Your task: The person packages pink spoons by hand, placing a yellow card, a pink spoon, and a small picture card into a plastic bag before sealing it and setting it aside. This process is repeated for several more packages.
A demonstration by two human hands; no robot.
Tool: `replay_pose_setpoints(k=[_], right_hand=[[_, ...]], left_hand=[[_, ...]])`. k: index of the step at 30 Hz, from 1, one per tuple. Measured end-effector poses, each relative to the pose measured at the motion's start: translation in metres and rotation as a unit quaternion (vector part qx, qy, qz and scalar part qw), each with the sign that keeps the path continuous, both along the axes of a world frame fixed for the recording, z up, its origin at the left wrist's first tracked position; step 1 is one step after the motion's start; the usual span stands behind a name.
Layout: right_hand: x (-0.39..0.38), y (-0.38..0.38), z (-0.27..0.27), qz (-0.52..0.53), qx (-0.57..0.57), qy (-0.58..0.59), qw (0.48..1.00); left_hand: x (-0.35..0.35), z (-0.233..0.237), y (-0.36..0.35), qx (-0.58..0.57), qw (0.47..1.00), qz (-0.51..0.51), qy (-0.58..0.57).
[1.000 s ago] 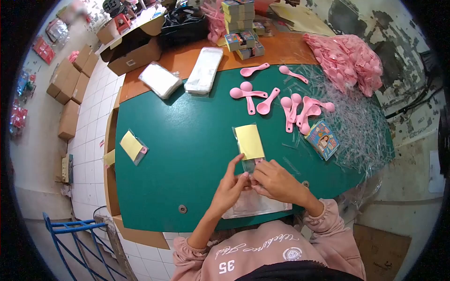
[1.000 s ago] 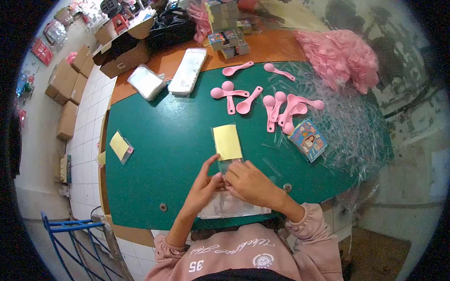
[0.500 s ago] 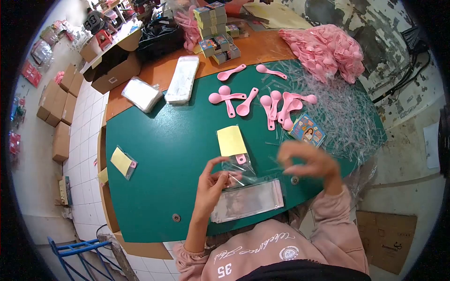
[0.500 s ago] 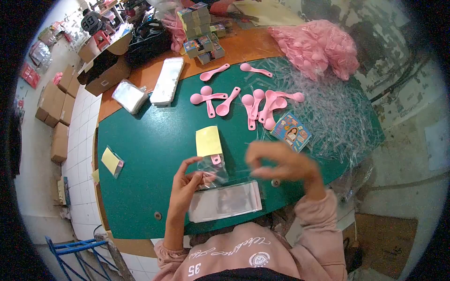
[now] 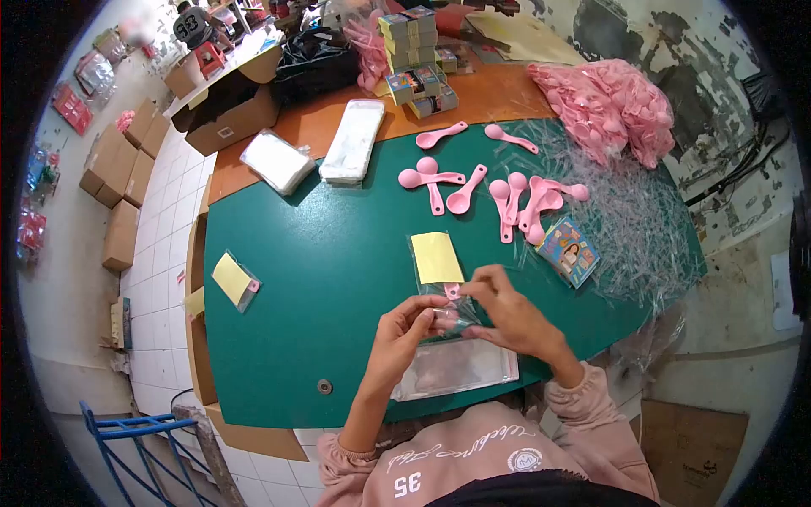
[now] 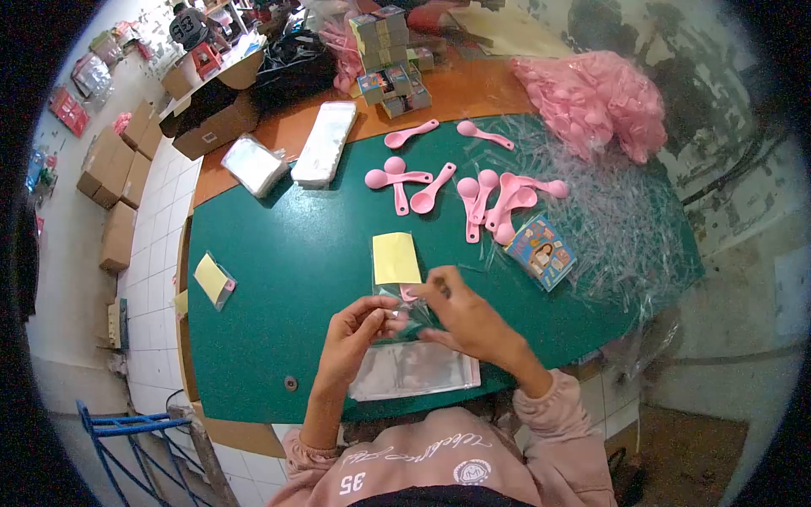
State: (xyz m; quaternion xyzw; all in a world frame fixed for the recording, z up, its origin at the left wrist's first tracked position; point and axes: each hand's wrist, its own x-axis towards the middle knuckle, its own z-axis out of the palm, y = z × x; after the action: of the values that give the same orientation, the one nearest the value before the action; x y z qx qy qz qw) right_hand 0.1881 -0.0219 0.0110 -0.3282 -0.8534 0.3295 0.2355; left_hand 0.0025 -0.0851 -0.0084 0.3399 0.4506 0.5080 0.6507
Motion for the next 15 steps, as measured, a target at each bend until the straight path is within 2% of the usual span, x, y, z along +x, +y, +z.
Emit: replay_pose_setpoints(k=[4,8,9,10,11,13,14,15], right_hand=[[-0.009,0.009,-0.016,-0.002,0.002,0.037,0.999],[-0.006,0.013,-0.016,0.005,-0.015,0.071,0.997],[-0.005,0.012,-0.016,0.019,-0.039,0.075,0.996],[-0.004,0.011,-0.017,0.032,-0.064,0.080,0.994],[-0.003,0.010,-0.018,0.033,-0.066,0.079,0.994],[-0.001,0.011,-0.019,0.052,-0.069,0.080,0.993],[0.001,0.011,-0.018,0.051,-0.069,0.080,0.993],[0.004,0.012,-0.016,0.037,-0.112,0.089,0.989]], left_hand=[[-0.011,0.009,-0.011,0.012,0.998,-0.054,0.023],[-0.021,0.008,-0.017,-0.016,1.000,-0.009,-0.014],[-0.015,0.009,-0.015,0.027,0.990,0.027,0.137],[-0.011,0.008,-0.015,0.069,0.954,0.062,0.284],[-0.011,0.005,-0.015,0.067,0.955,0.062,0.283],[-0.012,-0.007,-0.013,0.125,0.925,-0.005,0.359],[-0.013,-0.010,-0.012,0.112,0.926,-0.009,0.359],[-0.013,-0.011,-0.011,0.114,0.927,-0.011,0.358]])
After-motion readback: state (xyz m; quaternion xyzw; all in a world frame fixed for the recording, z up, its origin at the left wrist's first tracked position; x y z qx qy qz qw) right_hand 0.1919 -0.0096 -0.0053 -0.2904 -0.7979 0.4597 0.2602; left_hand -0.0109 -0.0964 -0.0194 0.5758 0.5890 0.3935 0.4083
